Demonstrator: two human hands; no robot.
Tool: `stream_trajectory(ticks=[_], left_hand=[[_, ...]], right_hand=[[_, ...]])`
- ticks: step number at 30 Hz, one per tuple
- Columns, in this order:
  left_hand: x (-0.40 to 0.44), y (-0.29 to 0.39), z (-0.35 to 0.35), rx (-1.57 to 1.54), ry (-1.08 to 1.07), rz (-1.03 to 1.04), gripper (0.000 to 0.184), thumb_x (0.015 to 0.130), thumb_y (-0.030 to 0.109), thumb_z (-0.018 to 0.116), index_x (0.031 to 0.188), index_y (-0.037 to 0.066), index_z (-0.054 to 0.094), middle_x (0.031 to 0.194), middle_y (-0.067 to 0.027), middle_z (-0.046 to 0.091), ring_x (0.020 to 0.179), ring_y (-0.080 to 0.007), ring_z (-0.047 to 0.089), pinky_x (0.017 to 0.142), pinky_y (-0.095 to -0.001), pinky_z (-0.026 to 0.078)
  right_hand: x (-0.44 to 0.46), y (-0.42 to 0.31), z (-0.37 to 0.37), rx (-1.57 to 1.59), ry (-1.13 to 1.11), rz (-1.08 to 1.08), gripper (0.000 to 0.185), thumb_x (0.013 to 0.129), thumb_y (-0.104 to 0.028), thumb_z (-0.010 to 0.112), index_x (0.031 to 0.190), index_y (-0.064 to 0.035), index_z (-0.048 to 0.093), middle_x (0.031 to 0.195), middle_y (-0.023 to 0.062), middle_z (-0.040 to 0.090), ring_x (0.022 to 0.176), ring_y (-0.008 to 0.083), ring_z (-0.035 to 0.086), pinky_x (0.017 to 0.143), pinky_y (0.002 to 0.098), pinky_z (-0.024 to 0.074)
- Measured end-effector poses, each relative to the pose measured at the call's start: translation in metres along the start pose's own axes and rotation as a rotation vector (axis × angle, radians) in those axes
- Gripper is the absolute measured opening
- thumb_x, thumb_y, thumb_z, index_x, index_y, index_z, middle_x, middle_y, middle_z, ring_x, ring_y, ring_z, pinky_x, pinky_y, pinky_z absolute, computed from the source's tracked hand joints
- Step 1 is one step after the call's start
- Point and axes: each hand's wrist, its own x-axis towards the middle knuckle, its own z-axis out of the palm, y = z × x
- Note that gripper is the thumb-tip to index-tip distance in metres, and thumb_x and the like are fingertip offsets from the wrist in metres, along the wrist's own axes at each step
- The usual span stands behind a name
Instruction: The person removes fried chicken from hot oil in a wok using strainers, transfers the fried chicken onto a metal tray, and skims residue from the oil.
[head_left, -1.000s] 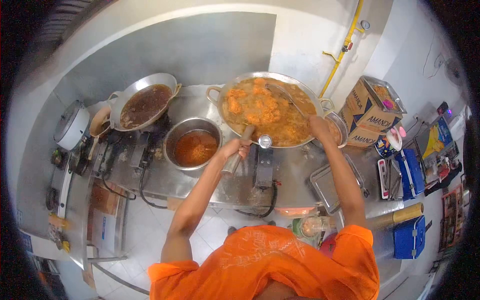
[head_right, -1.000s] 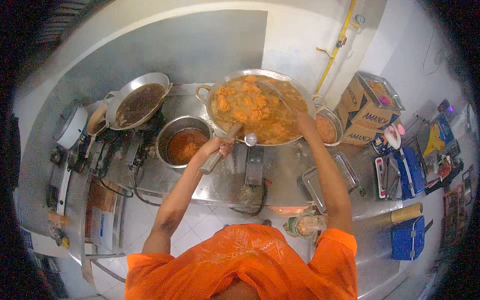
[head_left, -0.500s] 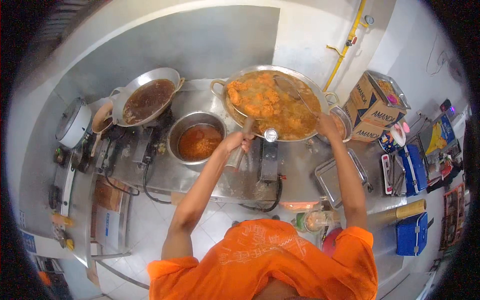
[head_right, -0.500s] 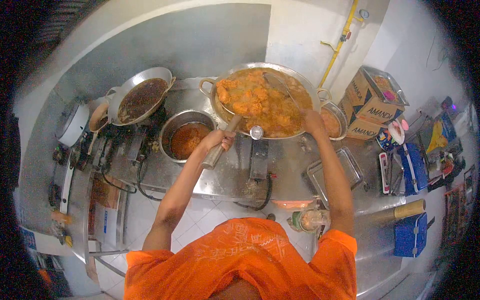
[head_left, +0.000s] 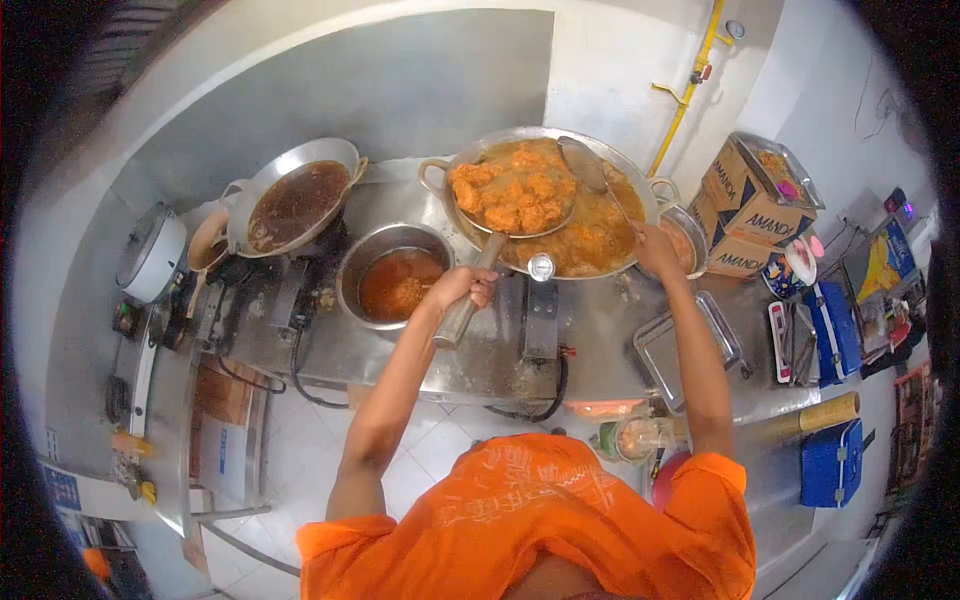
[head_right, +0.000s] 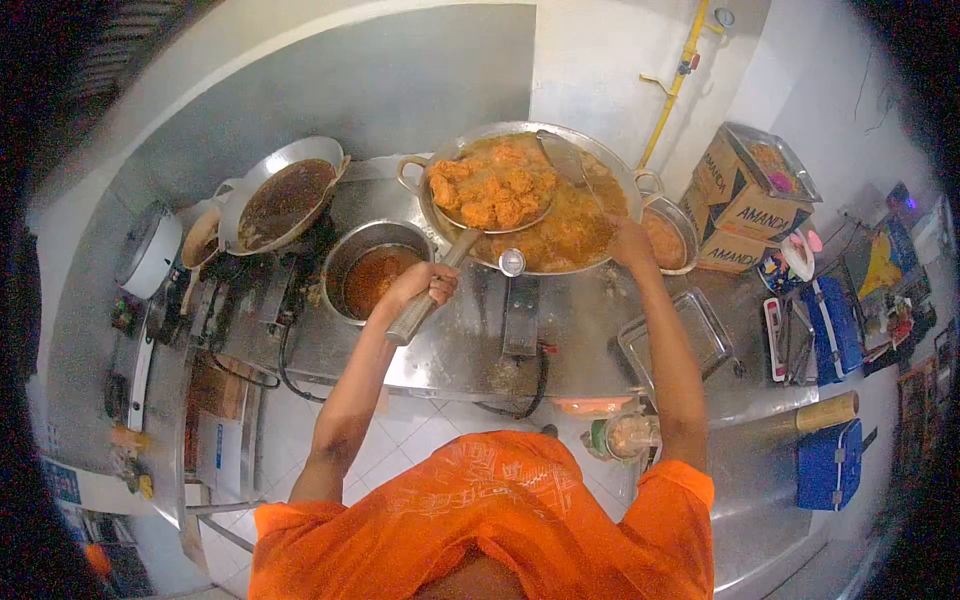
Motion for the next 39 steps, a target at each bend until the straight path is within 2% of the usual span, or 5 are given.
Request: stream_trajectory(ticks=[2,17,20,26,39], left_hand=[[-0.001,0.0,0.002,-0.039,0.001,-0.016,0.016,0.09,0.004,0.054,0.086,0.008,0.039,0.062,0.0034,0.035,0.047,-0.0036,0.033,0.038,-0.0178,0.027],[-0.023,-0.012,0.029,0.011,0.002,0.073,0.015,0.088,0.002,0.053,0.102,0.0,0.048,0.07,0.0038,0.042,0.049,0.0001,0.035,0.037,-0.0142,0.028],[-0.036,-0.019,0.052,0.056,0.05,0.125,0.017,0.087,0.002,0.054,0.103,0.0,0.049,0.069,0.0041,0.042,0.049,0.0,0.036,0.037,-0.0147,0.027],[-0.041,-0.028,0.074,0.192,0.112,0.198,0.017,0.088,0.003,0.055,0.103,0.001,0.051,0.07,0.0037,0.042,0.049,-0.0001,0.035,0.037,-0.016,0.026],[-0.02,-0.041,0.12,0.077,0.067,0.207,0.012,0.087,0.002,0.058,0.087,0.005,0.047,0.07,0.0011,0.042,0.05,-0.0018,0.037,0.038,-0.0174,0.028]], right_hand=[[0.004,0.013,0.005,-0.017,0.023,-0.019,0.054,0.074,-0.004,0.057,0.125,-0.0195,0.061,0.107,0.0221,0.066,0.1,0.0372,0.064,0.087,0.0425,0.0508],[-0.02,0.054,-0.001,0.068,0.135,0.052,0.041,0.081,-0.011,0.059,0.121,0.0001,0.058,0.107,0.0224,0.066,0.104,0.0377,0.061,0.091,0.0398,0.0463],[-0.019,0.087,0.024,0.113,0.216,-0.063,0.039,0.082,-0.009,0.057,0.119,0.0008,0.057,0.095,0.0202,0.068,0.084,0.0313,0.067,0.071,0.0402,0.0522],[-0.044,-0.005,-0.033,0.444,-0.101,0.316,0.037,0.086,-0.008,0.053,0.122,-0.0002,0.055,0.066,0.0069,0.056,0.042,0.0126,0.048,0.035,0.029,0.0369],[-0.035,0.027,-0.021,0.577,-0.301,0.248,0.038,0.083,-0.005,0.05,0.121,0.0014,0.053,0.059,0.0061,0.052,0.042,0.0148,0.049,0.036,0.0302,0.0391]])
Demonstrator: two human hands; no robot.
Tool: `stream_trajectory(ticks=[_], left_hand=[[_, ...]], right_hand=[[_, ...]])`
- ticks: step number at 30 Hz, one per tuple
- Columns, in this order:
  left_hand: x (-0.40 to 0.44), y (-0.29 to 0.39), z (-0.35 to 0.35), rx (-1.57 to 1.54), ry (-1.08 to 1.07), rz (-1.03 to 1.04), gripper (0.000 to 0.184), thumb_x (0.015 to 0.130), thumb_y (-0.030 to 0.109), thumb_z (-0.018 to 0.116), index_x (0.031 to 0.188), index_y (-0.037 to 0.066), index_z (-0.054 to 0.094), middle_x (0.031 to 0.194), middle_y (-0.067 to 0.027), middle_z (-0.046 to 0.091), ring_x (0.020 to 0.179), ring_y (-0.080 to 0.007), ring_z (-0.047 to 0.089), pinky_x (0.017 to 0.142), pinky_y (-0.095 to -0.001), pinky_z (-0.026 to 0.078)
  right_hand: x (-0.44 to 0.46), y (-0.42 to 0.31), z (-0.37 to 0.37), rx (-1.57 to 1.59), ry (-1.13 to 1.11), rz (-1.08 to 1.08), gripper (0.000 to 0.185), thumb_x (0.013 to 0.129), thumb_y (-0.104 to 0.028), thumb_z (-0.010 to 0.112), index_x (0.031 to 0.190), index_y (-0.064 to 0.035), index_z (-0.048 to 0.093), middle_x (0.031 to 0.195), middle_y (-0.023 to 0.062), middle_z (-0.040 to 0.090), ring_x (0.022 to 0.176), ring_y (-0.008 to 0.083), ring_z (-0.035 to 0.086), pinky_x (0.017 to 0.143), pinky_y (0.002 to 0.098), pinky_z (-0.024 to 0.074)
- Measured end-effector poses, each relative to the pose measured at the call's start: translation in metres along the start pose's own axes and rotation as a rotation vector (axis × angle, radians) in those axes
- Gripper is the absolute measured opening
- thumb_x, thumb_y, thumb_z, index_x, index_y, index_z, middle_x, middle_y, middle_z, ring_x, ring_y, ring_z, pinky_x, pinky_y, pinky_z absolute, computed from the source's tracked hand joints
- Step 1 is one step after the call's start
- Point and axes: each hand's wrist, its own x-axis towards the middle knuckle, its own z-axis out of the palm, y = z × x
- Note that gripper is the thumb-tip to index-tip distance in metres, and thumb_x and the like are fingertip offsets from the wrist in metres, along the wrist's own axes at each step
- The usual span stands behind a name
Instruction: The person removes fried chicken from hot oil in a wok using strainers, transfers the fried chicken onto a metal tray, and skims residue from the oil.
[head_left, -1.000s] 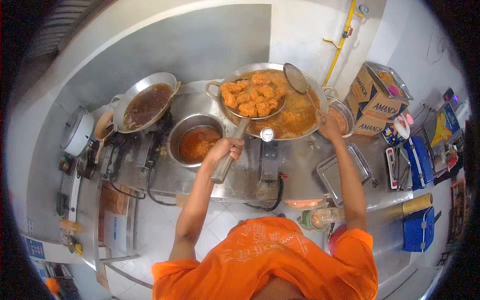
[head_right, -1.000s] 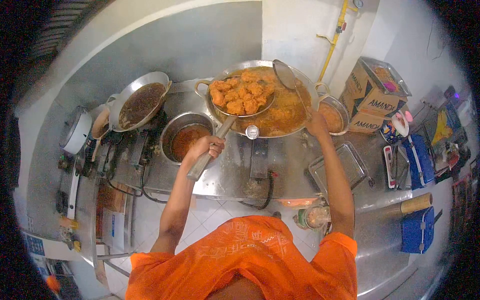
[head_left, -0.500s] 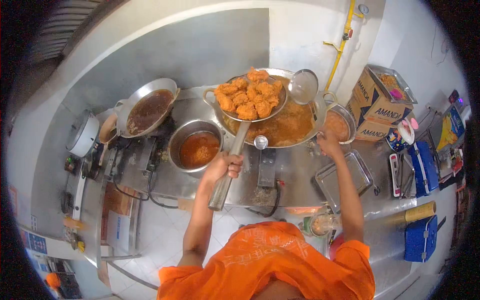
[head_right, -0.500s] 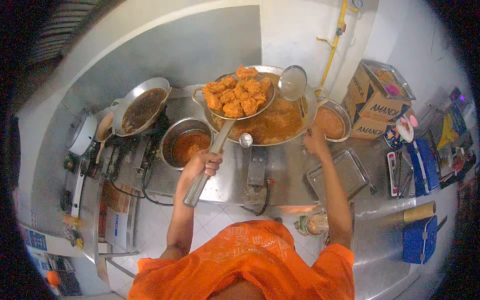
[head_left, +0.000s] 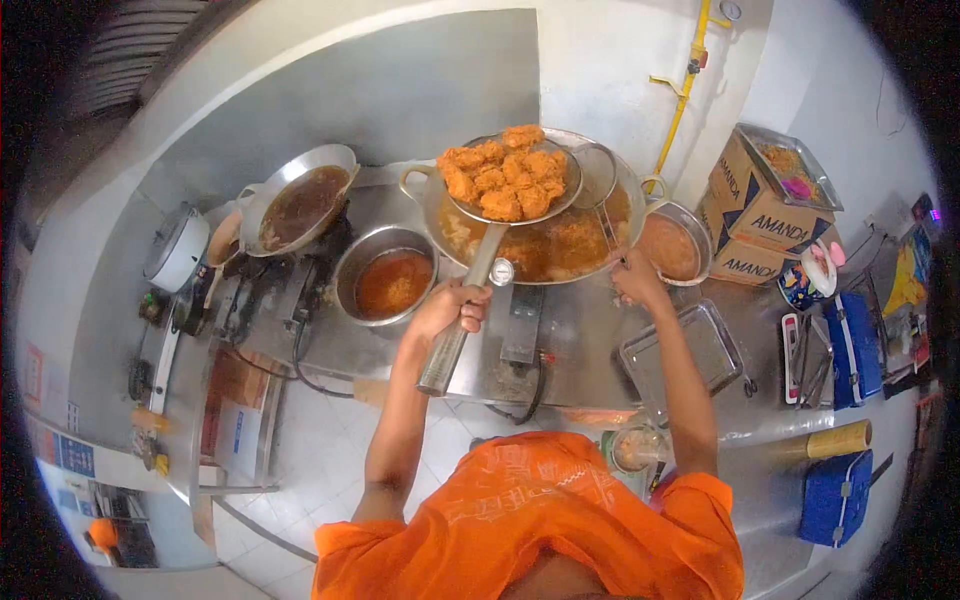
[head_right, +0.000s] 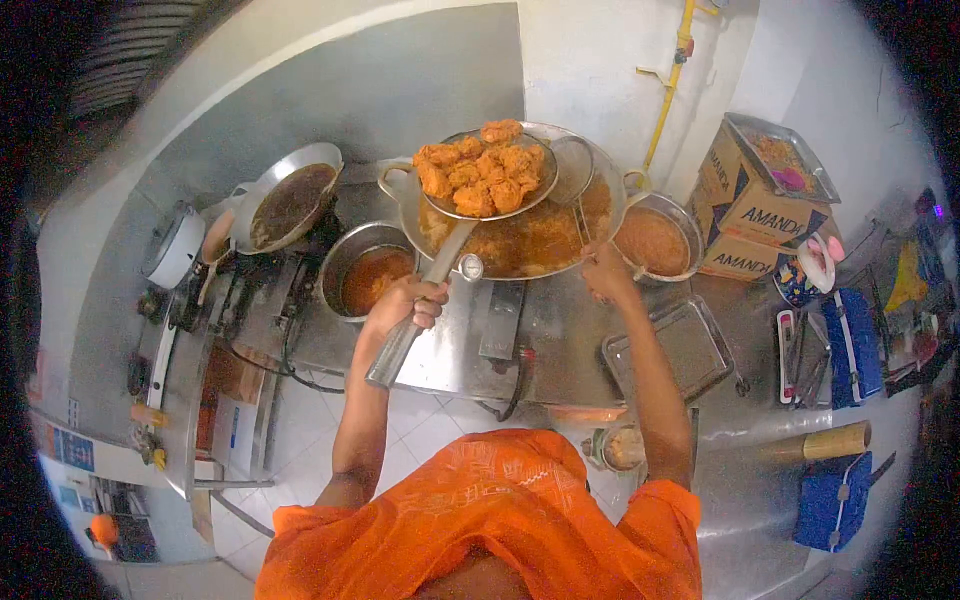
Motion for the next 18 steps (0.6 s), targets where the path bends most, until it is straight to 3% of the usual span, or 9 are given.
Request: stream_trajectory(ticks=[5,8,9,18], left_hand=[[-0.002,-0.005,0.026,0.009,0.012,0.033,0.012,0.086,0.002,0.058,0.087,0.005,0.046,0.07,0.0014,0.042,0.05,-0.0017,0.037,0.039,-0.0173,0.029],[-0.003,-0.019,0.036,0.036,0.091,0.053,0.014,0.087,0.004,0.058,0.098,0.001,0.049,0.073,0.0022,0.043,0.05,0.0005,0.037,0.037,-0.015,0.027],[-0.003,-0.021,0.036,0.053,0.077,0.029,0.013,0.086,0.002,0.058,0.093,0.004,0.047,0.07,0.002,0.042,0.05,-0.0019,0.037,0.039,-0.0175,0.03],[-0.034,-0.025,0.036,-0.016,0.074,0.089,0.017,0.087,0.005,0.059,0.1,0.005,0.048,0.074,0.0023,0.043,0.05,-0.0004,0.037,0.039,-0.0162,0.029]], right_hand=[[-0.013,-0.025,-0.004,0.189,-0.13,0.05,0.029,0.089,-0.011,0.05,0.113,0.0042,0.054,0.066,0.0029,0.052,0.046,0.0106,0.046,0.036,0.0262,0.0365],[-0.016,-0.052,-0.008,0.422,-0.281,0.131,0.023,0.092,-0.011,0.052,0.113,-0.0012,0.051,0.066,-0.0005,0.047,0.045,0.0058,0.038,0.035,0.022,0.0315],[-0.021,-0.061,-0.009,0.418,-0.265,0.128,0.023,0.093,-0.012,0.052,0.113,-0.0014,0.051,0.067,-0.0008,0.047,0.045,0.0056,0.037,0.035,0.0217,0.0309],[-0.03,-0.096,0.013,0.4,-0.303,0.07,0.023,0.095,-0.013,0.051,0.114,-0.0008,0.049,0.071,-0.0014,0.047,0.047,0.0042,0.037,0.037,0.0203,0.0304]])
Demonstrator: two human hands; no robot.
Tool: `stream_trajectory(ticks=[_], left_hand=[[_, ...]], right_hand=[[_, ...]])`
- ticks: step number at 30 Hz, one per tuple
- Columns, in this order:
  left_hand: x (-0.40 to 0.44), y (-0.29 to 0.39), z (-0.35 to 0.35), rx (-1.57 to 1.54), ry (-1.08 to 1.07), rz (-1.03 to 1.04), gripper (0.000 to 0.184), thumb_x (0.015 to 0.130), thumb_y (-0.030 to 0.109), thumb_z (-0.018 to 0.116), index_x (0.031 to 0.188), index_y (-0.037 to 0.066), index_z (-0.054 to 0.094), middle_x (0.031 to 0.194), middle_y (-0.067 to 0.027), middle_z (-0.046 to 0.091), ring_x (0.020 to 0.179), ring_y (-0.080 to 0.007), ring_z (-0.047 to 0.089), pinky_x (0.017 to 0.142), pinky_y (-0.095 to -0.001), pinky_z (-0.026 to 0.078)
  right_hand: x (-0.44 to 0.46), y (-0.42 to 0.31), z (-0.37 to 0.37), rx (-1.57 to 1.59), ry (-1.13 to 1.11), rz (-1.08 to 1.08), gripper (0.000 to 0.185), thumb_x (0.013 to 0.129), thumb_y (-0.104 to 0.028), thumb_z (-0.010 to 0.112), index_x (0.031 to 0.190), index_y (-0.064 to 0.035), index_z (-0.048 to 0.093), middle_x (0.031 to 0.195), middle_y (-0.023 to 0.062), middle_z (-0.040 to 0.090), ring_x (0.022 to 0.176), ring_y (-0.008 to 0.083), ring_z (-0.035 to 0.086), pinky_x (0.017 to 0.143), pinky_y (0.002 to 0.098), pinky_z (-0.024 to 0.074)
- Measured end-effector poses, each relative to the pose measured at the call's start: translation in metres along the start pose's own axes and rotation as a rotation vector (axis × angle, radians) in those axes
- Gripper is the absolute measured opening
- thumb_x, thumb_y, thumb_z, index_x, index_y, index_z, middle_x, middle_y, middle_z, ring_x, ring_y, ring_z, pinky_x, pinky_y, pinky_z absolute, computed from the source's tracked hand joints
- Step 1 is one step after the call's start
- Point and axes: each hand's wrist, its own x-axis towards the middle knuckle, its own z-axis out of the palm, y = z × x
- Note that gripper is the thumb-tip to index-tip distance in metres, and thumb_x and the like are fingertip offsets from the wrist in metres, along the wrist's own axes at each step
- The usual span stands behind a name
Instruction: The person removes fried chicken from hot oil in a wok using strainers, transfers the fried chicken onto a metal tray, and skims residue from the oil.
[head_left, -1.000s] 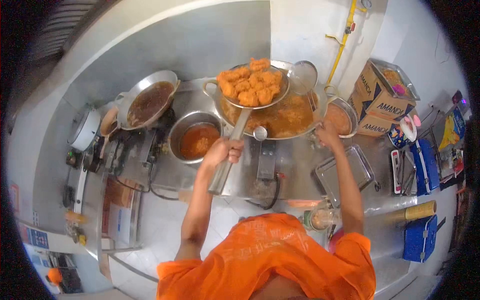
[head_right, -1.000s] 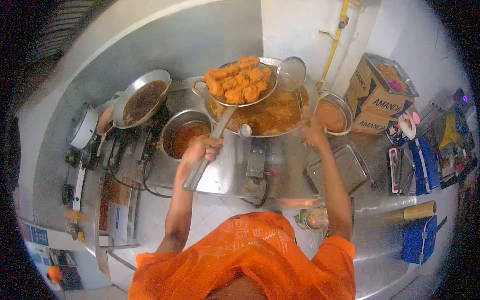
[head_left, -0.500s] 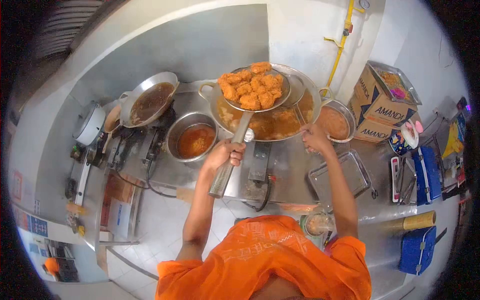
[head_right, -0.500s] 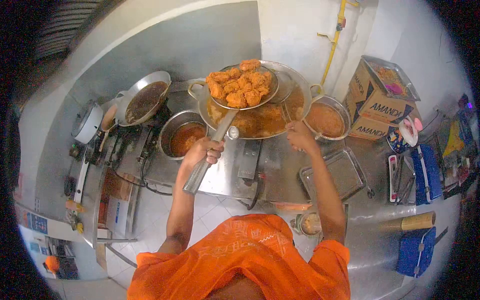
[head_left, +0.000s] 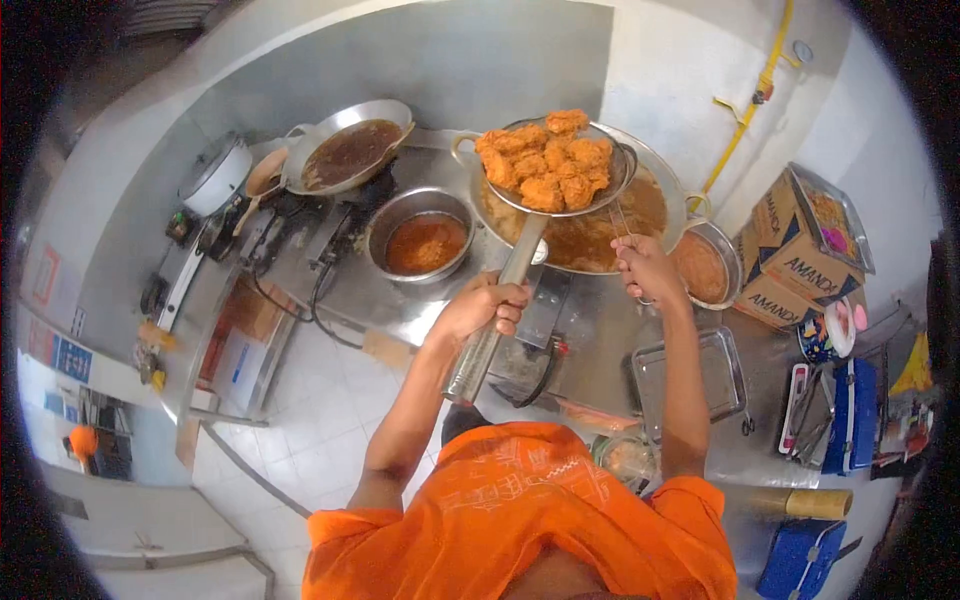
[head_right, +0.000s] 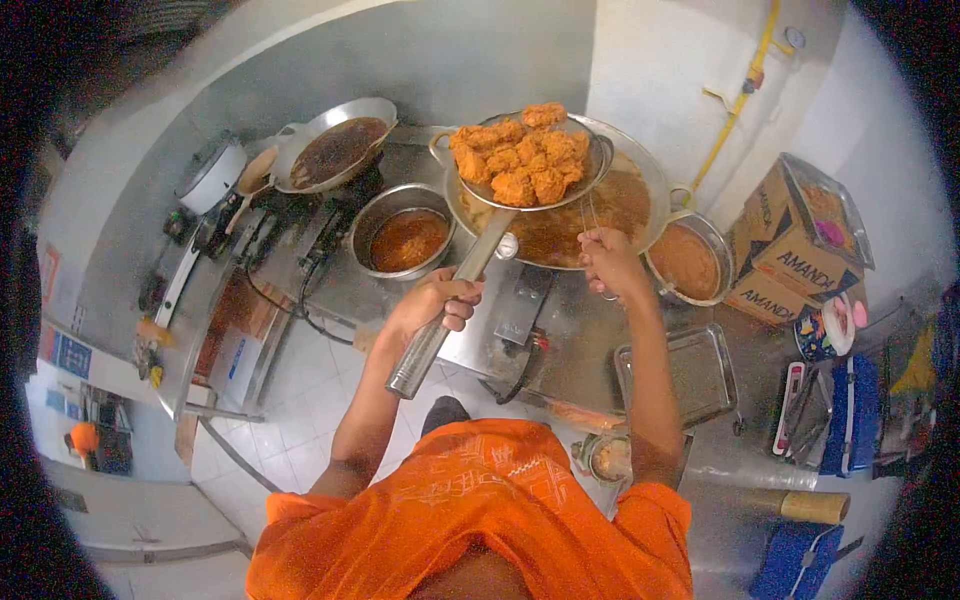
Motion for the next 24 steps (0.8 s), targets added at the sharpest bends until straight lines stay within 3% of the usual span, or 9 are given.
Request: stream_trajectory(ticks=[6,14,17,20,24], left_hand=[[-0.045,0.027,-0.036,-0.004,0.025,0.048,0.023,0.087,0.004,0.059,0.107,0.005,0.047,0.075,0.003,0.043,0.05,0.0003,0.037,0.038,-0.0158,0.028],[-0.127,0.085,-0.14,0.014,0.128,0.018,0.026,0.086,0.002,0.058,0.108,0.004,0.045,0.074,0.0022,0.043,0.05,-0.0012,0.037,0.039,-0.0175,0.029],[-0.147,0.095,-0.183,0.011,0.121,0.004,0.026,0.086,0.0,0.057,0.106,0.005,0.042,0.074,0.0007,0.043,0.052,-0.0026,0.039,0.04,-0.0183,0.032],[-0.158,0.102,-0.217,0.017,0.117,0.011,0.026,0.086,0.0,0.057,0.106,0.005,0.042,0.073,0.001,0.043,0.051,-0.0027,0.039,0.04,-0.0186,0.032],[-0.178,0.091,-0.25,-0.016,0.094,0.014,0.027,0.086,0.002,0.059,0.109,0.004,0.045,0.07,0.0029,0.042,0.049,-0.0011,0.037,0.038,-0.0173,0.03]], right_hand=[[0.0,-0.018,0.06,-0.061,-0.043,-0.063,0.022,0.096,-0.013,0.048,0.114,-0.001,0.047,0.072,-0.0005,0.048,0.048,0.0047,0.038,0.037,0.021,0.0317],[0.01,-0.021,0.216,0.035,-0.018,-0.036,0.023,0.096,-0.013,0.049,0.117,-0.0042,0.047,0.07,-0.0037,0.045,0.046,0.0015,0.034,0.036,0.0192,0.0272],[0.031,0.001,0.259,0.12,-0.078,-0.053,0.023,0.096,-0.01,0.046,0.117,-0.0012,0.045,0.071,-0.0006,0.047,0.044,0.0038,0.035,0.036,0.0212,0.0302],[0.041,0.016,0.299,0.111,-0.007,-0.057,0.025,0.096,-0.011,0.047,0.118,-0.0005,0.047,0.07,-0.0003,0.048,0.043,0.0045,0.037,0.036,0.0216,0.0308],[0.064,0.052,0.314,-0.15,0.183,-0.168,0.025,0.095,-0.011,0.048,0.118,0.0,0.05,0.069,0.0034,0.054,0.043,0.0086,0.044,0.036,0.0263,0.0331]])
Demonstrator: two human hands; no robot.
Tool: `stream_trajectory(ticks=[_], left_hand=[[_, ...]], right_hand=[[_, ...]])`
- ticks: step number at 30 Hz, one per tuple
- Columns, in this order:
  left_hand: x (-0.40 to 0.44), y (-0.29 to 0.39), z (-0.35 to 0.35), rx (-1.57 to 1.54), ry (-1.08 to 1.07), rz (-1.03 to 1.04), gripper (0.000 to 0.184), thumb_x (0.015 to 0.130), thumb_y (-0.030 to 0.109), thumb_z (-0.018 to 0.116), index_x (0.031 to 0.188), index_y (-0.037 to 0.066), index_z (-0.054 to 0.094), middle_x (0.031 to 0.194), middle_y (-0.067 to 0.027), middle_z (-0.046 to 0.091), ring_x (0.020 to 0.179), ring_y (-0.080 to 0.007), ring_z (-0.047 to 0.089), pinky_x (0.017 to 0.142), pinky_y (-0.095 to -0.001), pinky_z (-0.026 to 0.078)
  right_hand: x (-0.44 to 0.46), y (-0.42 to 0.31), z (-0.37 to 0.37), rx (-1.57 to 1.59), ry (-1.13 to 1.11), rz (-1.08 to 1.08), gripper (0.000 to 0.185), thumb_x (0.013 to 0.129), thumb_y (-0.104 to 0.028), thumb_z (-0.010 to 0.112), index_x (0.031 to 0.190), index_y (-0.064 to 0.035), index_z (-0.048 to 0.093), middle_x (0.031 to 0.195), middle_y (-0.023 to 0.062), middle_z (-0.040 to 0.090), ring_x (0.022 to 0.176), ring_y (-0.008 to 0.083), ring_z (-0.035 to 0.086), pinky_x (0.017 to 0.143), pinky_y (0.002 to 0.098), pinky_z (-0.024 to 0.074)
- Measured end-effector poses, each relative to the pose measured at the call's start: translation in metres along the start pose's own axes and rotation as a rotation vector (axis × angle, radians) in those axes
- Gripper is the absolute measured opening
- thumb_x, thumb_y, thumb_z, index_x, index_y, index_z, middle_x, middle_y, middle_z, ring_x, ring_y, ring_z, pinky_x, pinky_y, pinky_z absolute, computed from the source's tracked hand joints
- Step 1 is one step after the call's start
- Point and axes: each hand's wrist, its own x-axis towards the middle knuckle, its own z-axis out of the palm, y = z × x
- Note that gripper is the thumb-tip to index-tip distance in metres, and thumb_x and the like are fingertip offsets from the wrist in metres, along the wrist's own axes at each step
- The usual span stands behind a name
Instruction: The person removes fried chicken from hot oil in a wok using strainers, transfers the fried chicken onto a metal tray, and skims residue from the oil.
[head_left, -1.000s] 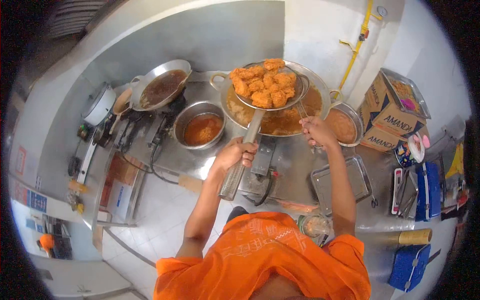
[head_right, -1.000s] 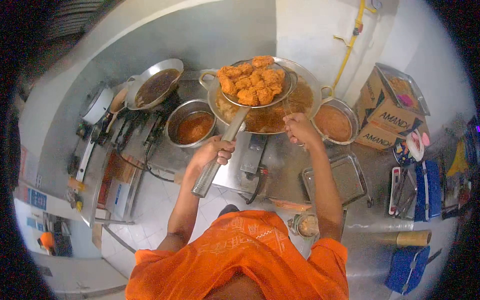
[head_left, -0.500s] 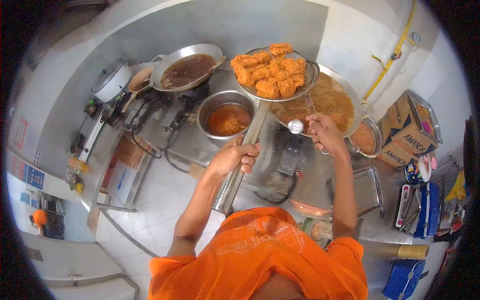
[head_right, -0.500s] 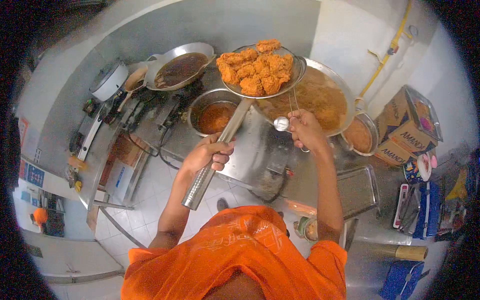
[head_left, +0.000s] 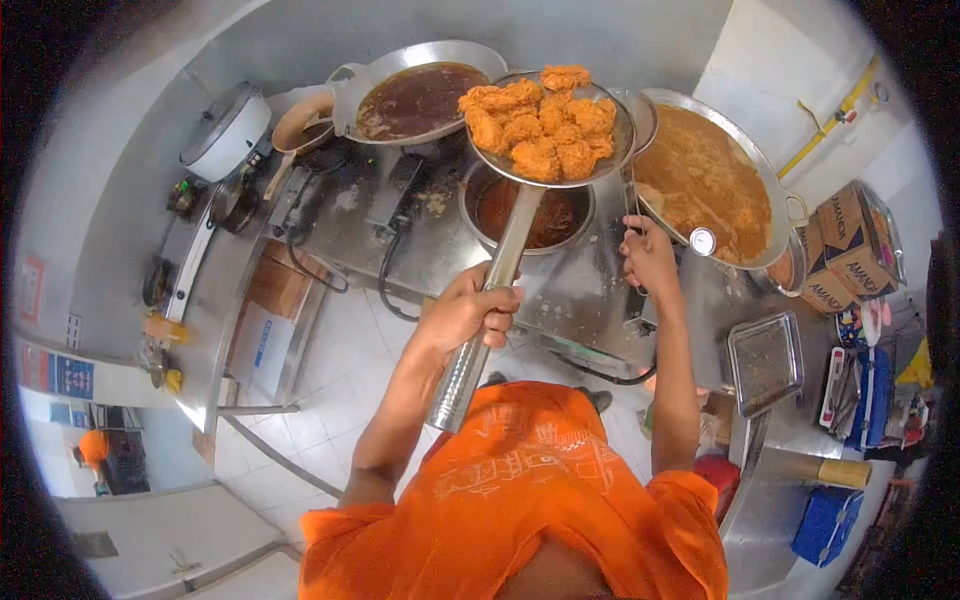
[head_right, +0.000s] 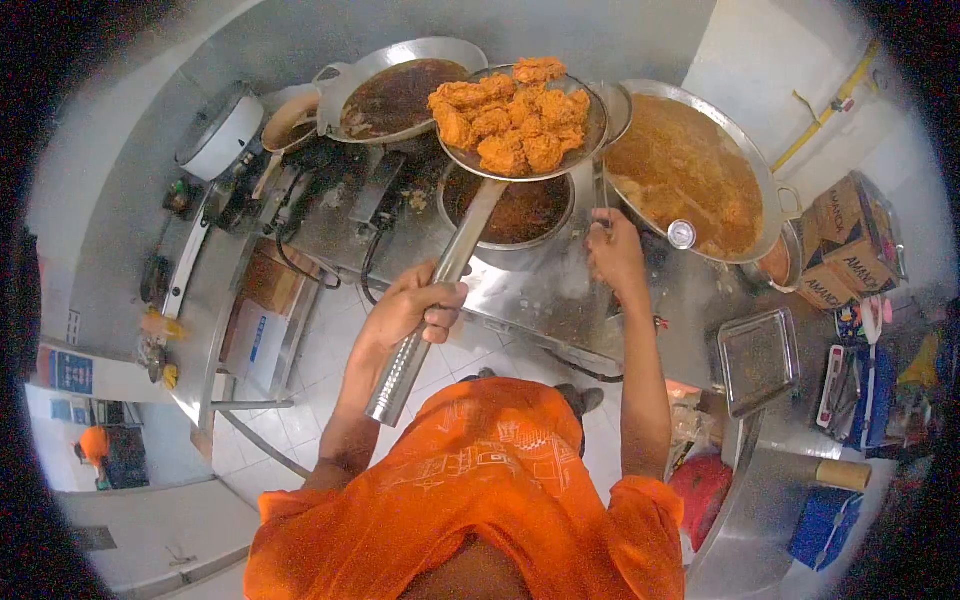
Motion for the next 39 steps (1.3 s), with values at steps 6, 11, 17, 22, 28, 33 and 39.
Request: stream_trajectory(ticks=[6,11,17,22,28,33,39], left_hand=[[-0.024,-0.018,-0.024,-0.016,0.048,-0.002,0.028,0.086,0.002,0.059,0.111,0.003,0.046,0.069,0.0023,0.042,0.048,-0.0017,0.036,0.037,-0.018,0.029],[-0.029,-0.037,-0.045,-0.051,0.043,-0.025,0.027,0.087,0.002,0.058,0.112,0.004,0.046,0.068,0.0022,0.041,0.048,-0.0027,0.037,0.038,-0.0189,0.03],[-0.017,-0.052,-0.073,-0.168,0.019,-0.098,0.024,0.088,0.002,0.059,0.107,0.006,0.044,0.071,0.0011,0.043,0.05,-0.0034,0.039,0.039,-0.0196,0.033],[0.032,-0.071,-0.09,-0.187,0.019,-0.068,0.024,0.088,0.003,0.06,0.106,0.007,0.044,0.071,0.0019,0.043,0.051,-0.0029,0.039,0.04,-0.0192,0.033],[0.095,-0.144,-0.125,-0.043,0.006,-0.012,0.038,0.087,0.002,0.06,0.119,0.008,0.039,0.072,0.001,0.042,0.051,-0.0064,0.041,0.042,-0.0233,0.038],[0.098,-0.169,-0.142,-0.053,0.037,-0.078,0.043,0.087,0.0,0.057,0.122,0.013,0.035,0.073,-0.0002,0.042,0.051,-0.0076,0.041,0.043,-0.0253,0.038],[0.1,-0.16,-0.135,-0.117,0.04,-0.142,0.035,0.088,0.004,0.057,0.115,0.014,0.037,0.074,-0.0012,0.044,0.052,-0.0079,0.043,0.043,-0.0254,0.039]], right_hand=[[0.021,0.042,-0.032,-0.481,0.33,-0.256,0.032,0.096,-0.014,0.05,0.126,-0.0038,0.046,0.064,0.0024,0.05,0.04,0.0078,0.042,0.033,0.0249,0.0318],[-0.008,0.012,-0.066,-0.387,0.446,-0.19,0.032,0.097,-0.015,0.049,0.126,-0.0044,0.046,0.067,0.0025,0.051,0.041,0.0074,0.042,0.033,0.0246,0.0324],[-0.039,0.016,-0.08,-0.259,0.542,-0.113,0.035,0.097,-0.015,0.049,0.13,-0.0035,0.045,0.067,0.0009,0.05,0.04,0.0056,0.039,0.033,0.0227,0.0315],[-0.056,0.017,-0.086,-0.224,0.51,-0.047,0.033,0.097,-0.014,0.049,0.128,-0.0015,0.045,0.067,0.0007,0.049,0.039,0.0057,0.038,0.033,0.0226,0.0313],[-0.072,0.016,-0.089,-0.127,0.544,0.006,0.029,0.098,-0.017,0.05,0.124,-0.0055,0.049,0.068,-0.0002,0.05,0.042,0.006,0.042,0.034,0.0226,0.0307],[-0.079,0.022,-0.105,-0.101,0.541,-0.045,0.033,0.098,-0.02,0.053,0.127,-0.0048,0.049,0.067,-0.0007,0.048,0.04,0.0043,0.037,0.032,0.021,0.0284],[-0.073,0.014,-0.126,-0.011,0.579,-0.059,0.027,0.097,-0.019,0.054,0.121,-0.0062,0.052,0.067,-0.002,0.047,0.042,0.0042,0.039,0.032,0.0205,0.0285]])
